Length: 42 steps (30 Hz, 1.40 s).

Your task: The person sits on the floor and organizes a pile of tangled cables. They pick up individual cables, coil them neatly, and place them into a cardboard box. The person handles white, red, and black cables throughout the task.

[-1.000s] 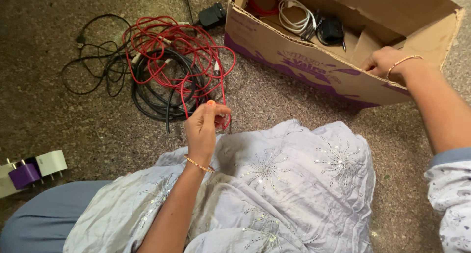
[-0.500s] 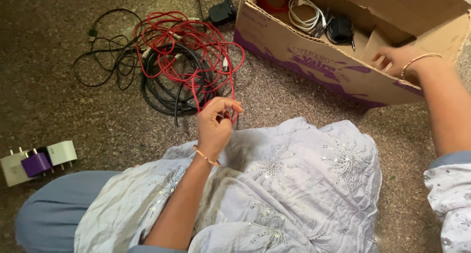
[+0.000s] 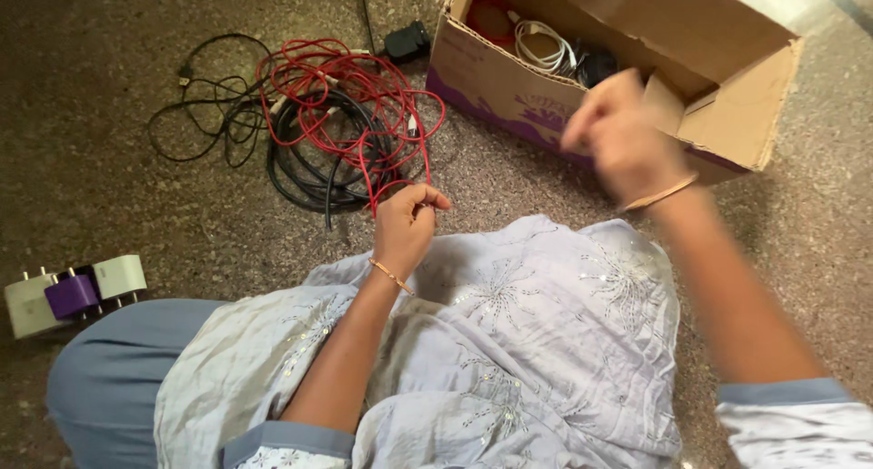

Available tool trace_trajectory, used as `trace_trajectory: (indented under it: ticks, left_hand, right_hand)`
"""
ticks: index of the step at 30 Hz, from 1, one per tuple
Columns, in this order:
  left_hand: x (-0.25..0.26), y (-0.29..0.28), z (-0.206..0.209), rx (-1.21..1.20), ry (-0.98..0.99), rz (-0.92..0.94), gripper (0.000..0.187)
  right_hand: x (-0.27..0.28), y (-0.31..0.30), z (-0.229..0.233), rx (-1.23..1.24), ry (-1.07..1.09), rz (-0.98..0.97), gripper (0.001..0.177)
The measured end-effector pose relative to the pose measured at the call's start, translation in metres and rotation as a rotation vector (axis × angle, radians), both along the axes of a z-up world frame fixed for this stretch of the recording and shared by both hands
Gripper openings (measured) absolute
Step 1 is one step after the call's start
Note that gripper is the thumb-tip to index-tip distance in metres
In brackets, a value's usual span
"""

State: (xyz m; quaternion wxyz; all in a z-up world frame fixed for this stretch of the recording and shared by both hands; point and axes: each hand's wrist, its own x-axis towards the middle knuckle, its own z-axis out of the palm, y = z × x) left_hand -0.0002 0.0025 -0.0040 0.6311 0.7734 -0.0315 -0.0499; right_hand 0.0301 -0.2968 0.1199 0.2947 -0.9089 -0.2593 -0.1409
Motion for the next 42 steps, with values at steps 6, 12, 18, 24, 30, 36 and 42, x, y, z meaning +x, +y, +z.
trace_trajectory:
  ticks: [6, 12, 18, 24, 30, 36, 42]
  left_hand:
    - [-0.002, 0.005, 0.002, 0.074, -0.152, 0.014, 0.022]
    - [-0.017, 0.021, 0.023, 0.257, -0.425, -0.039, 0.034]
    - [-0.038, 0.042, 0.044, 0.268, -0.304, 0.030, 0.023]
    - [-0.039, 0.078, 0.027, 0.045, 0.017, 0.000, 0.025]
    - [-0.031, 0.087, 0.003, -0.382, 0.419, 0.069, 0.035]
    - [-0.013, 0.077, -0.022, -0.377, 0.394, 0.188, 0.026]
    - [-0.005, 0.071, -0.022, 0.617, -0.432, 0.197, 0.035]
  right_hand:
    - [-0.058, 0.107, -0.107, 0.331, 0.817, -0.054, 0.015]
    - [-0.035, 0.152, -0.186, 0.788, 0.449, -0.223, 0.028]
    - [-0.043, 0.167, -0.167, 1.186, 0.968, 0.008, 0.049]
    - [-0.100, 0.196, -0.126, 0.835, 0.503, 0.019, 0.031]
    - [-0.115, 0.189, -0.097, 0.118, -0.125, 0.271, 0.049]
    - [-0.104, 0.202, -0.111, 0.061, 0.005, 0.300, 0.027]
    - [-0.078, 0.194, -0.151, 0.560, 0.532, -0.295, 0.012]
